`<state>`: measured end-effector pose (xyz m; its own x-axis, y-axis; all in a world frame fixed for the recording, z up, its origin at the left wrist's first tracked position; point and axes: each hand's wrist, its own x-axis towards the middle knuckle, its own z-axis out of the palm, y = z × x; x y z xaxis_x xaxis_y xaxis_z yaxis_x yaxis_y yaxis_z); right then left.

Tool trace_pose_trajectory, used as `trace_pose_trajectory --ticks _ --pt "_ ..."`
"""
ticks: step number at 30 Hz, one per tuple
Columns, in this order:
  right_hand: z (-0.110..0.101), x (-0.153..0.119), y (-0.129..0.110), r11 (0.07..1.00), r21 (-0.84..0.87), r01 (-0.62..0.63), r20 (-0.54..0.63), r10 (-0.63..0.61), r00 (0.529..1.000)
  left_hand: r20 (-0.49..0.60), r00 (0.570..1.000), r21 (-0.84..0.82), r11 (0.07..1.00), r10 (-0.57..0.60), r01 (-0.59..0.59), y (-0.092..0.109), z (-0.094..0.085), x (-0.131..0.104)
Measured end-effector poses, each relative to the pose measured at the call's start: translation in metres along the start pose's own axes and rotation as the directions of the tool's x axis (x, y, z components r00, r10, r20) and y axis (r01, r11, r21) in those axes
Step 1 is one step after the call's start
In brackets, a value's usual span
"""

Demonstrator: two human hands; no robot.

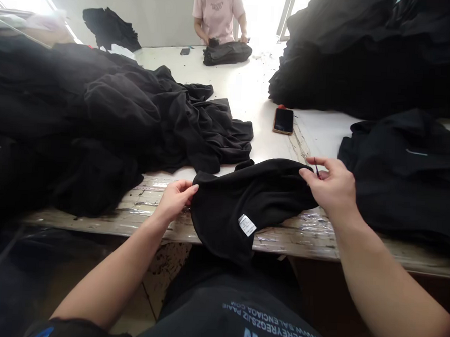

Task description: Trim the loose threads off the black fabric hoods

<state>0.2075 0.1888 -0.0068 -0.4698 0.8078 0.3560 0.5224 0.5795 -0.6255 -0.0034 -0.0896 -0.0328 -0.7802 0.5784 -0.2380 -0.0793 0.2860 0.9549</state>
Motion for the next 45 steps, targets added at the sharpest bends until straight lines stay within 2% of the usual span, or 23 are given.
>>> trace_pose_trajectory --ticks 2,6,8,10,11,13,14,15,16,17,19,20,21,23,25,28,31,32,34,36,37,41,45 --pt "0.014 0.011 0.015 0.998 -0.066 -0.019 0.010 0.020 1.000 -0.006 1.000 -0.013 1.000 -0.008 0.008 -0.003 0.001 0.000" --pt "0.034 0.016 0.027 0.996 -0.088 -0.034 0.204 0.052 0.978 0.001 1.000 -0.055 0.998 -0.016 0.017 0.002 0.002 0.004" --pt "0.031 0.021 0.023 0.998 -0.033 -0.047 0.185 0.052 0.981 -0.010 1.000 -0.099 0.995 0.011 -0.012 0.024 0.001 0.006" --pt "0.017 0.032 0.010 0.995 0.081 -0.050 0.055 0.045 0.997 -0.090 0.986 -0.175 0.972 0.141 -0.155 0.059 -0.001 0.001" --pt "0.006 0.039 0.002 0.987 0.162 -0.025 -0.036 0.031 0.999 -0.169 0.955 -0.210 0.937 0.245 -0.278 0.079 -0.001 -0.004" --pt "-0.019 0.052 -0.014 0.951 0.298 0.079 -0.199 -0.019 0.980 -0.279 0.833 -0.185 0.824 0.478 -0.535 0.113 0.003 -0.022" --pt "-0.031 0.057 -0.019 0.942 0.308 0.132 -0.245 -0.055 0.968 -0.296 0.778 -0.130 0.784 0.554 -0.607 0.122 0.008 -0.033" --pt "-0.042 0.060 -0.023 0.946 0.284 0.157 -0.283 -0.074 0.956 -0.259 0.751 -0.075 0.762 0.608 -0.643 0.124 0.016 -0.044" --pt "-0.050 0.060 -0.024 0.961 0.231 0.150 -0.307 -0.074 0.949 -0.181 0.757 -0.028 0.766 0.627 -0.642 0.120 0.025 -0.054" --pt "-0.054 0.058 -0.024 0.981 0.160 0.113 -0.318 -0.057 0.946 -0.063 0.796 0.006 0.798 0.602 -0.603 0.109 0.035 -0.063" --pt "-0.054 0.044 -0.018 0.998 0.057 0.029 -0.326 -0.009 0.945 0.249 0.878 0.058 0.899 0.408 -0.434 0.075 0.055 -0.074" --pt "-0.050 0.033 -0.015 0.999 0.053 0.004 -0.287 0.011 0.958 0.327 0.902 0.078 0.944 0.280 -0.321 0.056 0.064 -0.078" --pt "-0.044 0.020 -0.012 0.997 0.074 0.003 -0.213 0.013 0.977 0.396 0.903 0.084 0.973 0.167 -0.217 0.038 0.071 -0.081" --pt "-0.028 -0.009 -0.012 0.988 0.149 0.029 0.033 -0.034 0.999 0.485 0.875 0.057 0.997 0.018 -0.052 0.010 0.079 -0.086" --pt "-0.013 -0.038 -0.018 0.971 0.219 0.095 0.252 -0.150 0.956 0.528 0.848 0.025 0.999 -0.041 0.032 -0.002 0.078 -0.090" --pt "0.008 -0.073 -0.032 0.939 0.254 0.233 0.452 -0.328 0.830 0.490 0.870 0.041 0.998 -0.056 0.042 -0.002 0.066 -0.087" --pt "0.023 -0.095 -0.039 0.928 0.178 0.328 0.563 -0.369 0.740 0.282 0.958 0.126 0.988 0.050 -0.088 0.000 0.053 -0.072" --pt "0.027 -0.099 -0.038 0.925 0.139 0.355 0.581 -0.366 0.727 0.197 0.973 0.171 0.973 0.120 -0.154 0.001 0.051 -0.065" --pt "0.032 -0.106 -0.035 0.913 0.090 0.397 0.583 -0.372 0.722 0.074 0.960 0.263 0.924 0.269 -0.279 0.000 0.050 -0.048" --pt "0.034 -0.110 -0.030 0.904 0.095 0.418 0.560 -0.396 0.728 0.033 0.929 0.309 0.880 0.368 -0.360 0.000 0.054 -0.032" --pt "0.033 -0.112 -0.028 0.901 0.111 0.419 0.547 -0.407 0.731 0.023 0.928 0.289 0.886 0.373 -0.363 0.000 0.056 -0.025" --pt "0.026 -0.121 -0.022 0.892 0.192 0.409 0.508 -0.446 0.737 0.015 0.986 0.038 0.985 0.166 -0.166 0.002 0.062 -0.009" --pt "0.023 -0.129 -0.018 0.887 0.231 0.399 0.481 -0.461 0.746 0.095 0.995 -0.084 0.996 0.002 0.006 0.001 0.056 -0.013"
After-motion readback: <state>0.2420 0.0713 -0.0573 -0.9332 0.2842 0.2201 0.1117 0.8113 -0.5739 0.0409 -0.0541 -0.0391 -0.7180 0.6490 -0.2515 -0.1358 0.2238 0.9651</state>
